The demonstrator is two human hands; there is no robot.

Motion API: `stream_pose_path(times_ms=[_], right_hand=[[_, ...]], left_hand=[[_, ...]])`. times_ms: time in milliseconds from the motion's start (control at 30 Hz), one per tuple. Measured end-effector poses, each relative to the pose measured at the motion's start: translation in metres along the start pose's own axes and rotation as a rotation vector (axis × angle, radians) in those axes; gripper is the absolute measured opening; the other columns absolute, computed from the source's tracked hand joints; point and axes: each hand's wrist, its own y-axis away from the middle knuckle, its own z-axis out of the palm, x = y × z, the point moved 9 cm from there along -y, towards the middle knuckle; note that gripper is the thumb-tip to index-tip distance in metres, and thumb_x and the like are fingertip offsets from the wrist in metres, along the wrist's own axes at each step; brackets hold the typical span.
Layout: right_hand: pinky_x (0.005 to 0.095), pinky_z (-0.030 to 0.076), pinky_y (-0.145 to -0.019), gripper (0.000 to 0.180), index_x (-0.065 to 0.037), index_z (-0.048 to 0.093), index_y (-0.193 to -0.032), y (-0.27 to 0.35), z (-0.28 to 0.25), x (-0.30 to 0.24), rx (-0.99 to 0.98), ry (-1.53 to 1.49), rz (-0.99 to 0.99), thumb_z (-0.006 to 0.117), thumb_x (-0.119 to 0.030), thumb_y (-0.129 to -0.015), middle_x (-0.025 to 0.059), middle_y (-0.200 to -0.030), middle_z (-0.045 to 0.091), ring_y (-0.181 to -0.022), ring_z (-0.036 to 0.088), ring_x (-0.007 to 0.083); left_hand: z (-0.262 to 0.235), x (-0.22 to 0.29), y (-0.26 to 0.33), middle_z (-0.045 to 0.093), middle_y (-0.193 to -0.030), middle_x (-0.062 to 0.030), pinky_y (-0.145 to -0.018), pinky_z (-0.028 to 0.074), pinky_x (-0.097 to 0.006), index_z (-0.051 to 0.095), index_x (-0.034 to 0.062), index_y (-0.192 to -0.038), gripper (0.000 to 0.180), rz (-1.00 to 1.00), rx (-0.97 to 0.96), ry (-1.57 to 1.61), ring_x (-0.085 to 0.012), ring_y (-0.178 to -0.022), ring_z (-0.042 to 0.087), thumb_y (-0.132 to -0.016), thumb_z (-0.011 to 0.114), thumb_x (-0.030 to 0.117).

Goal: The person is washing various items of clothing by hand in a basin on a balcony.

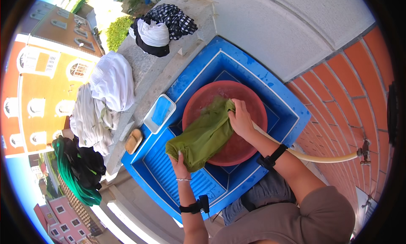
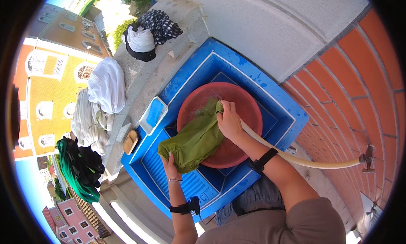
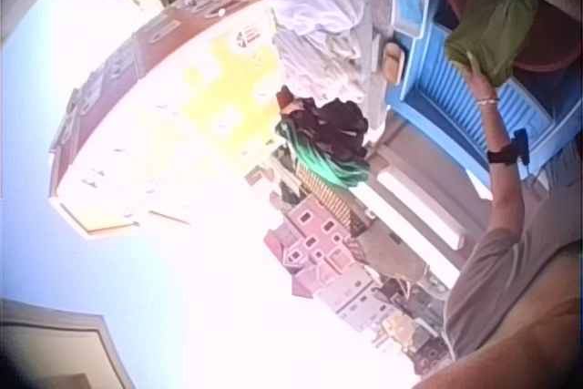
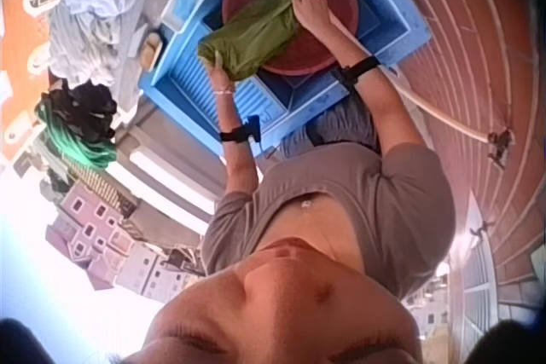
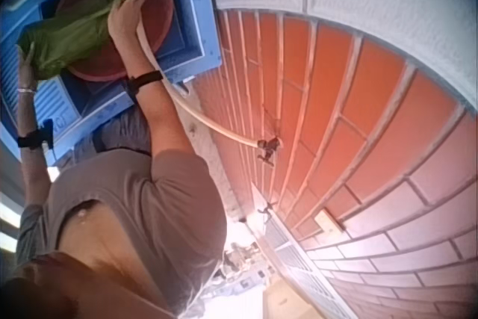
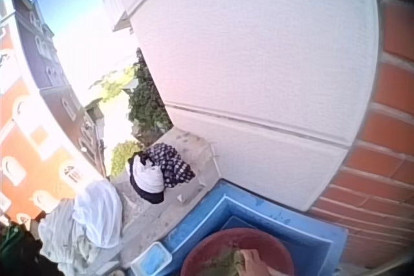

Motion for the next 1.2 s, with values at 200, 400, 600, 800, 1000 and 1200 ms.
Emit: stream_pose_path(times_ms=[200, 400, 600, 800, 1000, 1200], right_hand=[[0.0543, 0.027, -0.09, 0.053, -0.018, 0.04, -0.122, 0.025, 0.098, 0.032, -0.59, 0.802, -0.14, 0.058, -0.023, -0.072, 0.0167, -0.136, 0.005, -0.123, 0.011, 0.0392], [0.051, 0.034, -0.086, 0.062, -0.025, 0.034, -0.126, 0.024, 0.123, 0.072, -0.786, 0.823, -0.015, 0.06, -0.016, -0.07, 0.014, -0.138, -0.001, -0.124, 0.009, 0.0365], [0.0336, 0.041, -0.079, 0.042, -0.008, 0.054, -0.1, 0.003, 0.119, 0.106, -0.543, 0.144, 0.21, 0.065, -0.017, -0.061, 0.0146, -0.102, 0.052, -0.097, 0.05, 0.0258], [0.0317, 0.043, -0.067, 0.023, -0.006, 0.056, -0.08, 0.068, 0.076, -0.032, -0.529, -0.226, -0.126, 0.064, -0.018, -0.062, 0.0094, -0.077, 0.052, -0.076, 0.053, 0.0267], [0.0371, 0.043, -0.055, 0.019, -0.01, 0.051, -0.069, 0.076, 0.088, -0.033, -0.345, -0.043, -0.203, 0.062, -0.025, -0.066, 0.0062, -0.07, 0.051, -0.066, 0.054, 0.0269], [0.0386, 0.044, -0.048, 0.017, -0.009, 0.047, -0.064, 0.026, 0.083, 0.0, -0.059, 0.186, -0.221, 0.057, -0.021, -0.07, 0.0057, -0.059, 0.051, -0.056, 0.054, 0.0283]], left_hand=[[0.033, -0.037, -0.016, 0.038, -0.121, -0.015, -0.091, 0.032, -0.029, 0.023, -0.0012, -0.126, 0.058, 0.301, -0.205, -0.949, -0.0235, -0.108, 0.041, -0.076, 0.053, 0.003], [0.039, -0.058, -0.01, 0.038, -0.114, -0.0265, -0.089, 0.031, -0.037, 0.025, -0.0028, -0.123, 0.065, 0.273, -0.242, -0.893, -0.039, -0.104, 0.038, -0.071, 0.061, 0.015], [0.075, -0.102, 0.006, 0.027, -0.128, -0.0127, -0.088, 0.029, -0.052, 0.023, 0.0081, -0.127, 0.07, -0.461, -0.049, -0.257, -0.0311, -0.116, 0.031, -0.077, 0.05, 0.048], [0.084, -0.148, -0.038, 0.045, -0.116, -0.0078, -0.085, 0.038, -0.042, 0.038, 0.0087, -0.12, 0.062, -0.679, -0.331, 0.426, -0.0245, -0.107, 0.043, -0.079, 0.035, 0.056], [0.093, -0.152, -0.043, 0.047, -0.115, -0.0082, -0.085, 0.039, -0.04, 0.041, 0.0085, -0.117, 0.053, -0.573, -0.472, 0.451, -0.0248, -0.105, 0.045, -0.082, 0.035, 0.048], [0.09, -0.136, -0.021, 0.049, -0.113, -0.0086, -0.086, 0.039, -0.038, 0.044, 0.0082, -0.114, 0.044, -0.537, -0.143, 0.311, -0.0251, -0.103, 0.047, -0.084, 0.035, 0.04]])
